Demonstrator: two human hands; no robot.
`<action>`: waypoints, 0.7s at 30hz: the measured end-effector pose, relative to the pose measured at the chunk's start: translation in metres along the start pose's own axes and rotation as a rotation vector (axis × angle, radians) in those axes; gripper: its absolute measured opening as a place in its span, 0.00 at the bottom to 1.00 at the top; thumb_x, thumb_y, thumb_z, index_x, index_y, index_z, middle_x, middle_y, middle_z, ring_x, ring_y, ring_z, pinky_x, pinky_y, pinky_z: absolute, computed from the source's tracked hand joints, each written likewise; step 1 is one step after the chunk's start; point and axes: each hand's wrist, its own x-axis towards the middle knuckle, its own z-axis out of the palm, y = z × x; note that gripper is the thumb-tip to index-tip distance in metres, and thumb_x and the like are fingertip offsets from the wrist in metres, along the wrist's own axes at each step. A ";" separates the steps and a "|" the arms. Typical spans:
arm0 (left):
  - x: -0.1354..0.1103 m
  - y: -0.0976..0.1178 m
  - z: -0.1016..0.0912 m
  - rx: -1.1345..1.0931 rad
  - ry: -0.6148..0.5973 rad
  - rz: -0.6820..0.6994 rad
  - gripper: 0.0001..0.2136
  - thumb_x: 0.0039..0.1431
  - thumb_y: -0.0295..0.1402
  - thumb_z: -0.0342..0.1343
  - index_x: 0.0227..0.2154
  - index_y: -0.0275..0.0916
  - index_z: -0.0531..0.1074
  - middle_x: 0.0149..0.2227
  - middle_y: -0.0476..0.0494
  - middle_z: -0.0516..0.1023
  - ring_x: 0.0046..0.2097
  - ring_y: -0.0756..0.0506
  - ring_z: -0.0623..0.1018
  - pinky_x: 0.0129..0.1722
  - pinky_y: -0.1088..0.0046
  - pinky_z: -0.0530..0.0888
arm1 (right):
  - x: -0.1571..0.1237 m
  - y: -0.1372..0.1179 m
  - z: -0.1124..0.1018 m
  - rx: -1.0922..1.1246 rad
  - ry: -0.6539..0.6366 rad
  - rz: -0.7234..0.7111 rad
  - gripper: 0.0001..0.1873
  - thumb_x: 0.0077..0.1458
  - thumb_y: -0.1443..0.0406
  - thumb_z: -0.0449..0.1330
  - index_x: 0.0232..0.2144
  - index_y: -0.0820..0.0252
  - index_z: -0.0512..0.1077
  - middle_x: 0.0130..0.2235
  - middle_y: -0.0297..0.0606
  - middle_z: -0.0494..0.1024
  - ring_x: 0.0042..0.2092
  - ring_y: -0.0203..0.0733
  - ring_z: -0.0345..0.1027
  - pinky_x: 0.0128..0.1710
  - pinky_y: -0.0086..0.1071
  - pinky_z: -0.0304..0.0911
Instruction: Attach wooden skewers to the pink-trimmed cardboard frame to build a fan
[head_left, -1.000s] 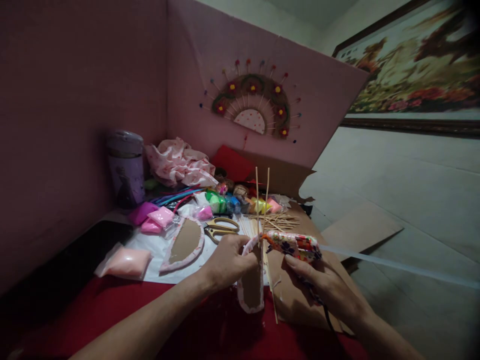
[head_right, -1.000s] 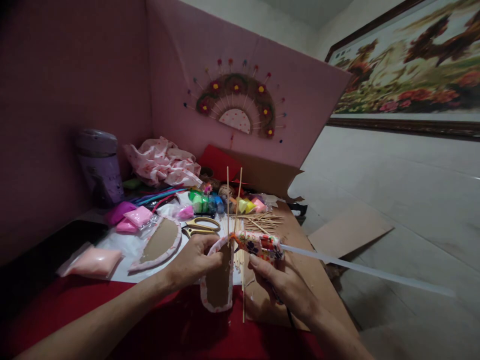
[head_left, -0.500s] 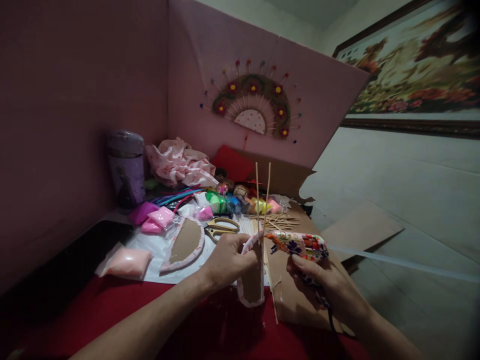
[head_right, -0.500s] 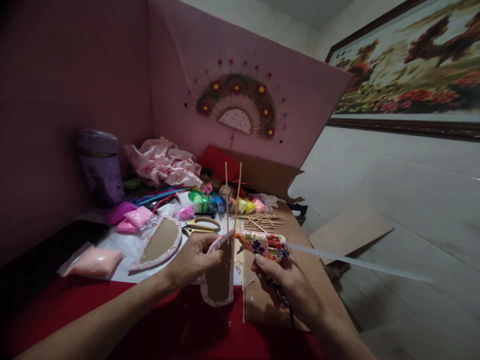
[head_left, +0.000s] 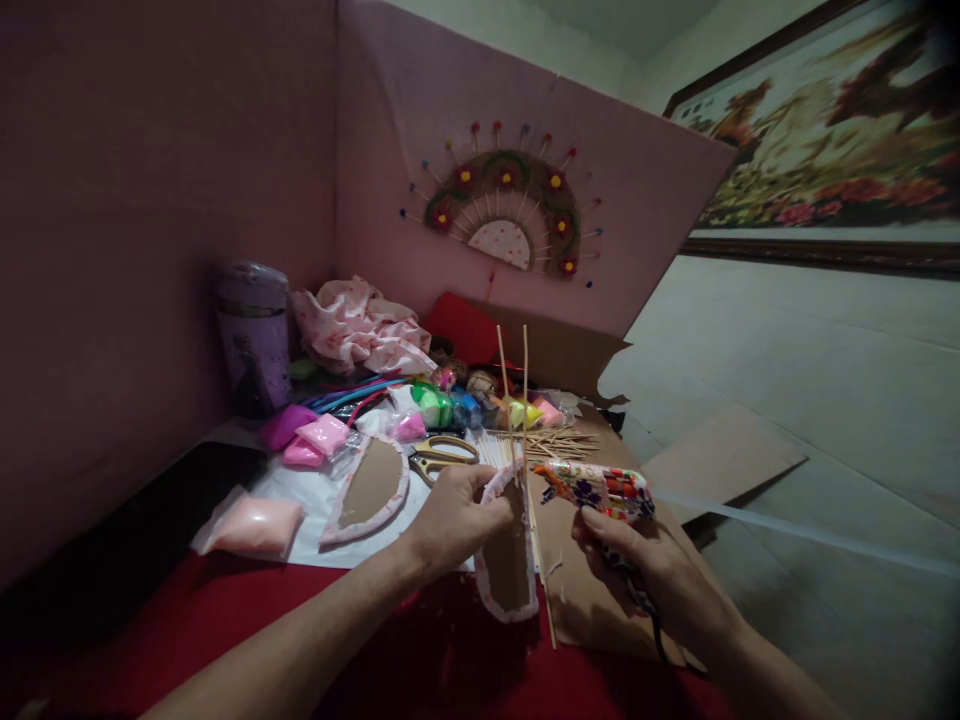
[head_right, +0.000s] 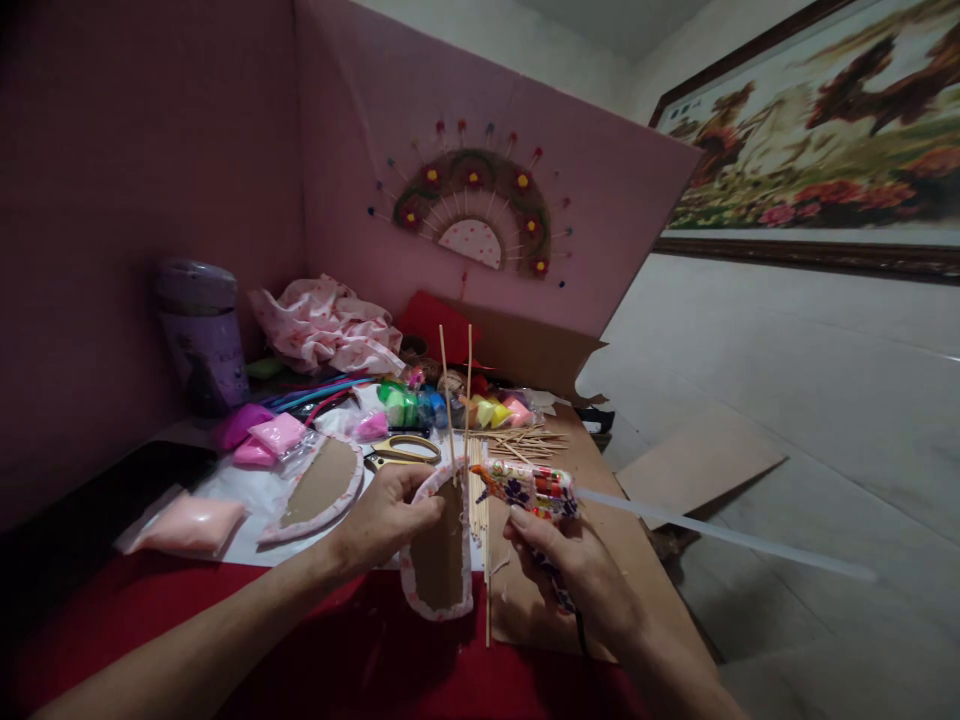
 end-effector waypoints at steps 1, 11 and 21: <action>0.000 0.001 0.000 -0.007 -0.003 -0.005 0.04 0.43 0.27 0.46 0.19 0.35 0.63 0.19 0.54 0.57 0.24 0.54 0.57 0.21 0.78 0.53 | 0.000 0.000 0.000 -0.001 0.006 0.007 0.20 0.51 0.50 0.55 0.26 0.63 0.66 0.18 0.29 0.61 0.16 0.27 0.50 0.12 0.22 0.44; -0.001 0.010 0.000 -0.082 -0.014 -0.056 0.03 0.42 0.28 0.46 0.18 0.35 0.62 0.19 0.54 0.56 0.23 0.54 0.56 0.21 0.77 0.52 | 0.000 0.001 0.003 -0.027 -0.009 0.007 0.20 0.50 0.51 0.56 0.24 0.63 0.64 0.19 0.29 0.61 0.17 0.27 0.49 0.14 0.23 0.42; -0.001 0.013 -0.001 -0.129 -0.011 -0.088 0.03 0.41 0.28 0.46 0.17 0.35 0.62 0.18 0.54 0.57 0.22 0.54 0.57 0.21 0.78 0.54 | 0.001 0.007 0.000 -0.028 0.013 0.037 0.21 0.50 0.50 0.56 0.24 0.63 0.66 0.20 0.29 0.61 0.20 0.28 0.50 0.17 0.24 0.44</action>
